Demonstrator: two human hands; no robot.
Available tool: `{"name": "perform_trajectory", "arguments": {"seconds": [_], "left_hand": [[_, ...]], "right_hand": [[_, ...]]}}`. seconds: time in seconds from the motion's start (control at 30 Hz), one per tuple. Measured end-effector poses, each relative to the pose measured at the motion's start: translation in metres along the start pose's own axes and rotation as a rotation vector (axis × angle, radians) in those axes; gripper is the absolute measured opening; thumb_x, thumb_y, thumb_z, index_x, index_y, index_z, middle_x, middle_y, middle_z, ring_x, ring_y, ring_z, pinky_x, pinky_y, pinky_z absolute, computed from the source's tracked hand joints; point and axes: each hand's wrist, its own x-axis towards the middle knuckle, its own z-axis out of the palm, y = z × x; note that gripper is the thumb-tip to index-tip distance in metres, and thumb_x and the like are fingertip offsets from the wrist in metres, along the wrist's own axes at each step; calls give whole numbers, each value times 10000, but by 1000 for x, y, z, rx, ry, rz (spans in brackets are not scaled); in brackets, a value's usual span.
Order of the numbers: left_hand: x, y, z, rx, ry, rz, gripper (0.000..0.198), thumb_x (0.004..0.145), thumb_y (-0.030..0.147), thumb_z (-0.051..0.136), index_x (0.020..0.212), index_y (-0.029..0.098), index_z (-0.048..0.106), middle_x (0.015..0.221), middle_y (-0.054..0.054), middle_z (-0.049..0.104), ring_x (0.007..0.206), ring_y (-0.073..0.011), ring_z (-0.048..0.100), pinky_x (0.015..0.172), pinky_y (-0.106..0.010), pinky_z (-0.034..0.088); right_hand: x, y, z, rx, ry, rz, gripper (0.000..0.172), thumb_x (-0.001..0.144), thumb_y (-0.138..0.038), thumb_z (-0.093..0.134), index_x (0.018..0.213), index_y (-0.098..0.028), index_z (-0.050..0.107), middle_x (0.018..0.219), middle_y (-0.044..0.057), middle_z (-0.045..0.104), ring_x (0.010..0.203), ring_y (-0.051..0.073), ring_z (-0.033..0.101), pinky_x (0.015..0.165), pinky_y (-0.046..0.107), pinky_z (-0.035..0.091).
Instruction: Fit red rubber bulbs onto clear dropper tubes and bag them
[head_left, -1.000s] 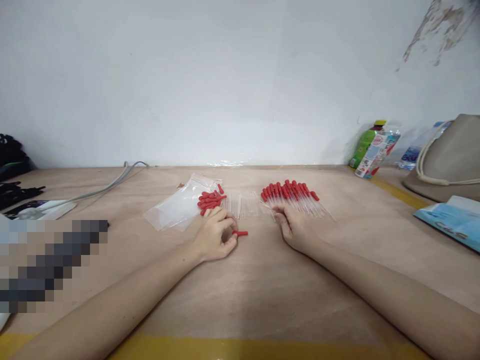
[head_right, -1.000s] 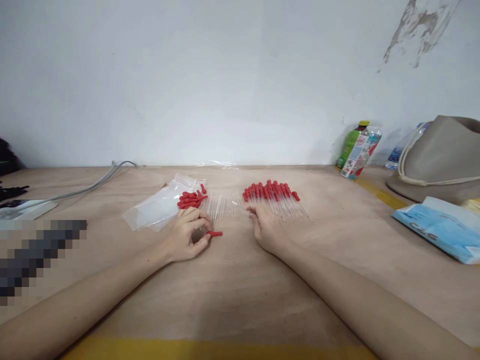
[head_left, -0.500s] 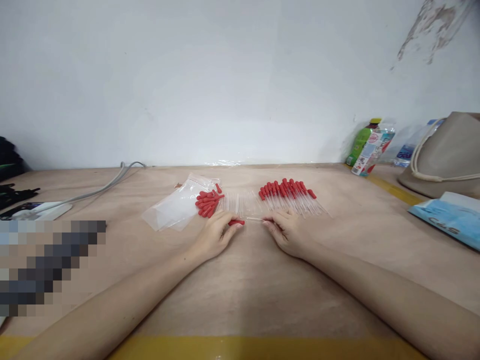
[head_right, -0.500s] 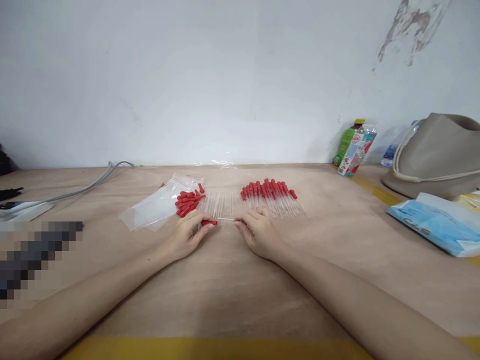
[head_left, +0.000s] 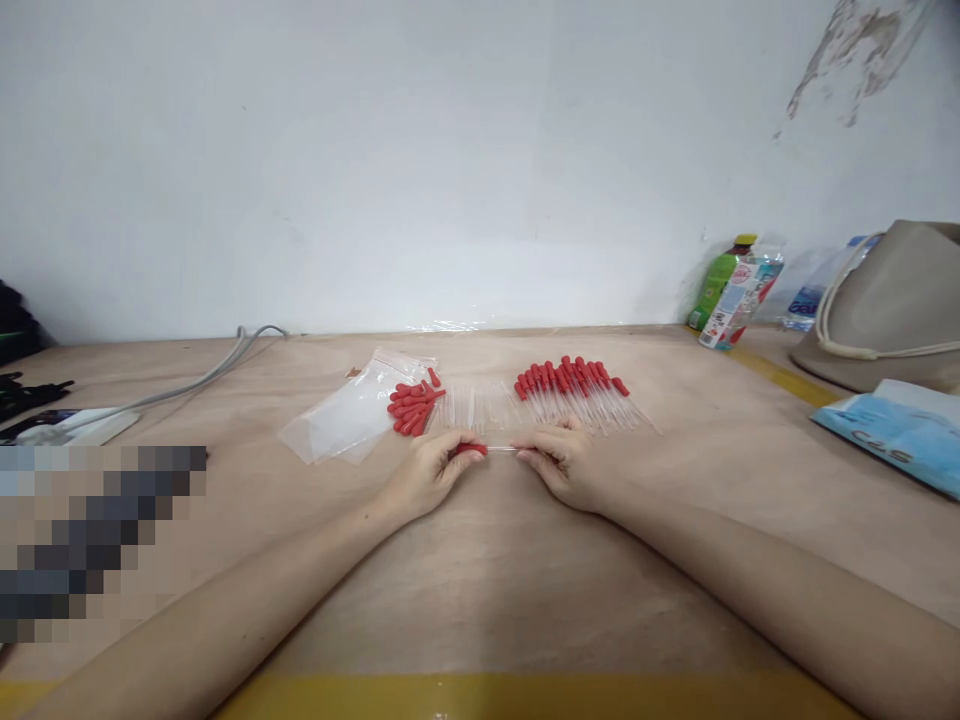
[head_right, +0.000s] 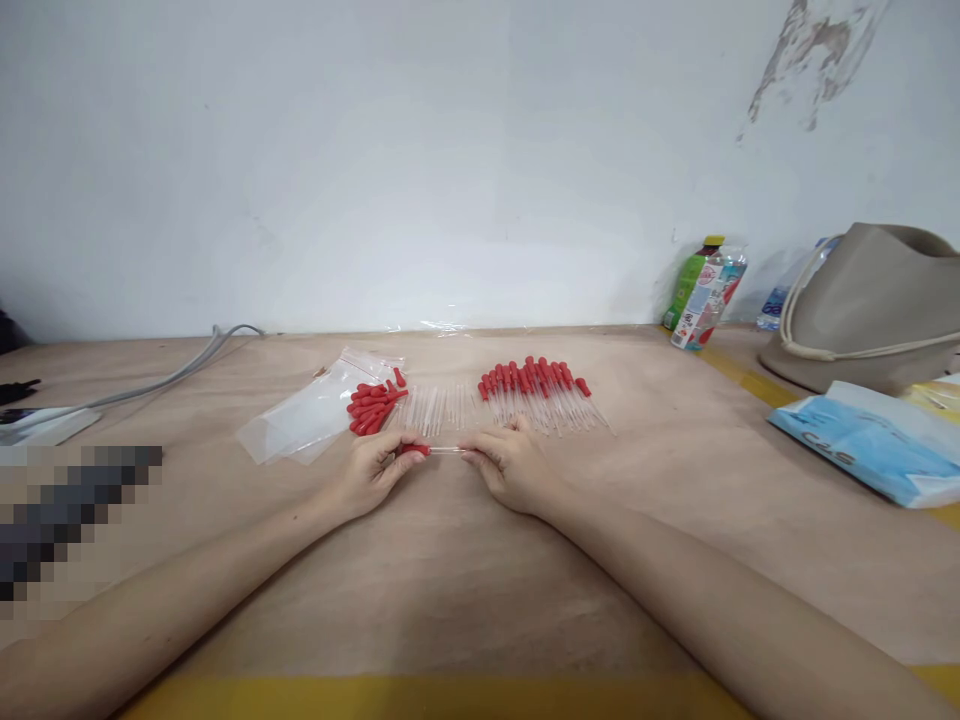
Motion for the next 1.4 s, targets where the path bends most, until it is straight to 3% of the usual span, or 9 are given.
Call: {"name": "perform_trajectory", "arguments": {"seconds": [0.2,0.57,0.97,1.3,1.4], "left_hand": [[-2,3,0,-24,-68,33,130,860,229,478,875,178,597,793,-5,642,696,-109,569,637,-211,433],[-1,5,0,-23,-100,10,119,824,249,537,835,170,625,717,1,645,602,-96,552,558,-194,427],[-2,5,3,4,-93,80,141,827,261,527,848,150,611,732,-18,641,609,-98,556,557,-195,426],[-2,2,3,37,-101,112,174,846,289,494,864,161,610,753,-27,651,634,-111,569,582,-212,439],[-2,1,3,37,-96,127,153,848,279,496,879,172,601,782,-25,647,678,-118,579,614,-223,450]], "right_hand": [[1,3,-2,-44,-23,-20,210,879,-266,435,908,-221,638,820,8,676,651,111,553,706,295,282],[2,-9,-6,-180,-29,-66,236,872,-243,412,815,-199,636,681,-7,647,572,100,505,660,299,242],[8,-23,-6,-155,-173,51,315,878,-272,386,643,-182,575,541,-13,574,499,101,392,652,292,254],[12,-21,-2,-37,-266,115,321,897,-250,357,677,-205,586,588,-19,613,555,113,487,693,296,302],[15,-24,-8,-86,-303,73,294,891,-248,371,704,-202,593,639,-4,627,583,120,500,695,303,311]]}}
